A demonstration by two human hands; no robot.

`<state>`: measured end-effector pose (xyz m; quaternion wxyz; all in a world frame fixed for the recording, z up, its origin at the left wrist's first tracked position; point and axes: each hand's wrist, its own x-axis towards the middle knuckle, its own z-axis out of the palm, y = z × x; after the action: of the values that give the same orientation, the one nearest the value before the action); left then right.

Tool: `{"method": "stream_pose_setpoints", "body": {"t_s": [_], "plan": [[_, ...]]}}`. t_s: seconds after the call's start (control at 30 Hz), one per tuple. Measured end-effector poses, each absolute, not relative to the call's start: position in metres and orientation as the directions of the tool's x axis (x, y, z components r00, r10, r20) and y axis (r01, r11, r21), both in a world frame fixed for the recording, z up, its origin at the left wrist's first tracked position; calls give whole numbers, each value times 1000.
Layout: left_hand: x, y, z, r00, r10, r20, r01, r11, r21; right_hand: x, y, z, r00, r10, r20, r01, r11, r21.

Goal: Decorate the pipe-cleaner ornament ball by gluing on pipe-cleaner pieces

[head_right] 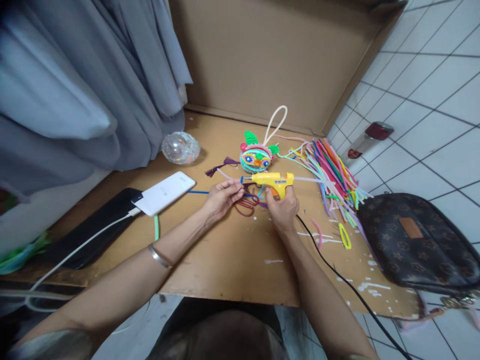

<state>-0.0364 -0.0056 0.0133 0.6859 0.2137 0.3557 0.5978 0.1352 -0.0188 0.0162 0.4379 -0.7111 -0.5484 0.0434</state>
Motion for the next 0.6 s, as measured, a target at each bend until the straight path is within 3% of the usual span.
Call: {"method": "stream_pose_setpoints", "body": {"t_s": [0.6], "plan": [[-36, -7, 16, 72, 965, -253, -667, 236, 706, 136, -17, 15, 382, 833, 401, 766, -43, -642]]}}
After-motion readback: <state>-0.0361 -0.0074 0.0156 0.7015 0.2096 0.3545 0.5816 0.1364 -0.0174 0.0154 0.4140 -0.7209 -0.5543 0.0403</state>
